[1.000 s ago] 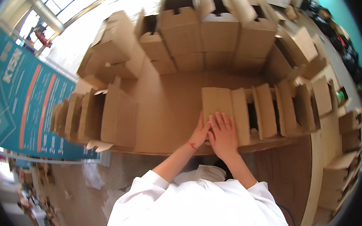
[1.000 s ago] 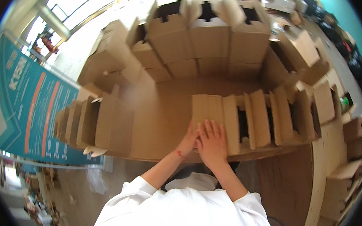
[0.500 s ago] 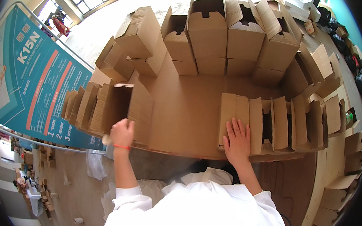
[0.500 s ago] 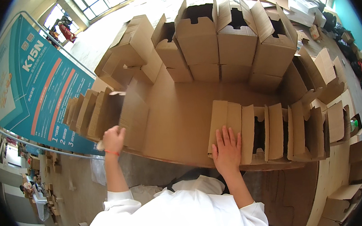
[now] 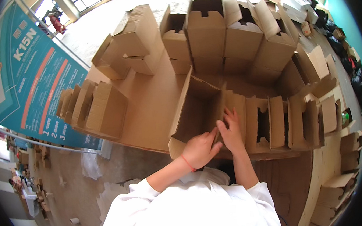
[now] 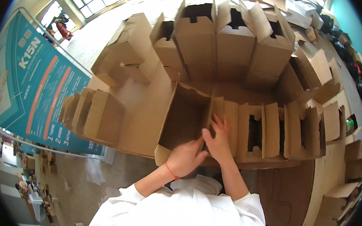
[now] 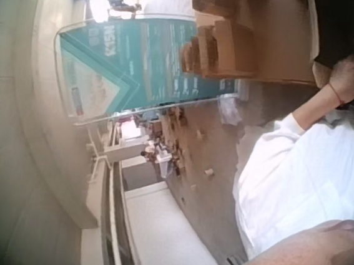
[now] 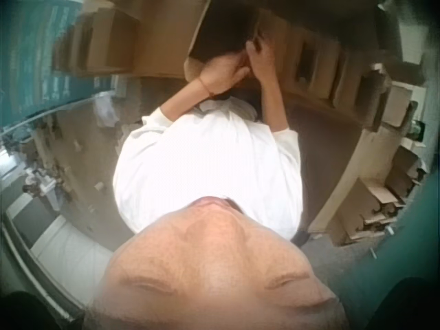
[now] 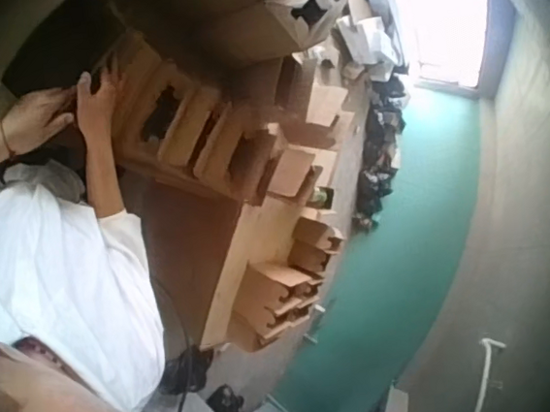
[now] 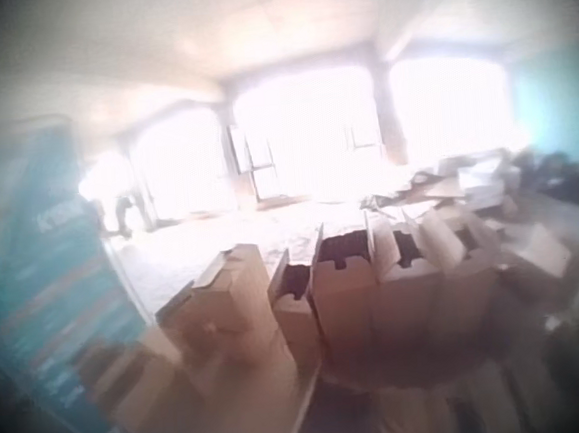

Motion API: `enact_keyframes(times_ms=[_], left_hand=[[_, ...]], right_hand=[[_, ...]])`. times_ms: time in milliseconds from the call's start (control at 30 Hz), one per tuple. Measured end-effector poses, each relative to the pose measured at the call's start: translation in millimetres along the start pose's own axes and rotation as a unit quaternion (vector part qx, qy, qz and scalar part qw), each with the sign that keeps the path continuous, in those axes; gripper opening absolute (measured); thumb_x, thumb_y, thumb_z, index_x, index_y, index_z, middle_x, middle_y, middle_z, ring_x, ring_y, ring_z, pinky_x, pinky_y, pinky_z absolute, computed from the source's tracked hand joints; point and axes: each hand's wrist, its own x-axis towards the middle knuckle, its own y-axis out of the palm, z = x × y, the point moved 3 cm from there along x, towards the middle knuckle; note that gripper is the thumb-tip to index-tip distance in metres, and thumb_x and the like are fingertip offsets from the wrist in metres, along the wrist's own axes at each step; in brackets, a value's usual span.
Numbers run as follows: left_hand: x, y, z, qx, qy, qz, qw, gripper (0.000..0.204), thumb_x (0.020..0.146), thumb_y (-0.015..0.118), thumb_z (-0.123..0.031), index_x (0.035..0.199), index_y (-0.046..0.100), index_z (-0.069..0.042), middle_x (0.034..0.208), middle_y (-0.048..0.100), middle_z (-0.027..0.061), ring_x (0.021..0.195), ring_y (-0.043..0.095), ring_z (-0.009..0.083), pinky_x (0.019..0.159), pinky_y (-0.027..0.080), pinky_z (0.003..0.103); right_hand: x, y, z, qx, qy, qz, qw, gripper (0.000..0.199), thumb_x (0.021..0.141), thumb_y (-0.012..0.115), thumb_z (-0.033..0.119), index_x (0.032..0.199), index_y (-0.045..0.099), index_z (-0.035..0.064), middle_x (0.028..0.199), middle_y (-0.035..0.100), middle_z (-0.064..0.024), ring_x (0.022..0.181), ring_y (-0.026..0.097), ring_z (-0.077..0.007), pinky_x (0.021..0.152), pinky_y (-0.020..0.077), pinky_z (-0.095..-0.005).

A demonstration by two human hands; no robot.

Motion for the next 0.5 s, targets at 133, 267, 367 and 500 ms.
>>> enact_keyframes(times_ms=[133, 267, 367, 500], left_hand=[[-26, -65, -24, -0.071, 0.136, -0.051, 0.987, 0.045, 0.087, 0.065, -0.021, 0.127, 0.053, -0.004, 0.117, 0.061, 0.0162, 0.104, 0.061, 0.0318, 0.086, 0.051, 0.035], [-34, -177, 49, -0.076, 0.056, -0.307, 0.947, 0.035, 0.098, 0.051, -0.029, 0.120, 0.059, -0.003, 0.113, 0.061, 0.0100, 0.102, 0.060, 0.0192, 0.091, 0.047, 0.031], [-59, -253, 186, 0.151, -0.108, -0.447, 0.875, 0.044, 0.098, 0.049, -0.030, 0.129, 0.050, 0.001, 0.130, 0.052, 0.0206, 0.119, 0.050, 0.0344, 0.101, 0.040, 0.042], [-149, -305, 370, 0.083, -0.366, -0.364, 0.852, 0.056, 0.096, 0.045, -0.047, 0.112, 0.063, 0.003, 0.097, 0.069, 0.0188, 0.092, 0.065, 0.0333, 0.081, 0.048, 0.039]], right_hand=[[0, -3, -21, 0.039, -0.005, 0.007, 0.999, 0.029, 0.090, 0.049, 0.015, 0.110, 0.066, 0.0025, 0.132, 0.055, -0.0138, 0.138, 0.027, -0.0384, 0.114, 0.0184, -0.0492], [-9, -4, -37, 0.050, -0.032, -0.013, 0.998, 0.029, 0.092, 0.048, 0.015, 0.112, 0.066, 0.0031, 0.129, 0.058, -0.0135, 0.139, 0.026, -0.0378, 0.114, 0.0202, -0.0477], [-9, -3, -34, 0.082, -0.026, -0.001, 0.996, 0.029, 0.092, 0.049, 0.014, 0.113, 0.066, 0.0043, 0.130, 0.058, -0.0133, 0.140, 0.026, -0.0374, 0.113, 0.0211, -0.0482], [-7, -2, -24, 0.070, -0.044, 0.012, 0.997, 0.029, 0.091, 0.049, 0.012, 0.113, 0.067, 0.0052, 0.130, 0.058, -0.0125, 0.140, 0.025, -0.0381, 0.113, 0.0228, -0.0481]])
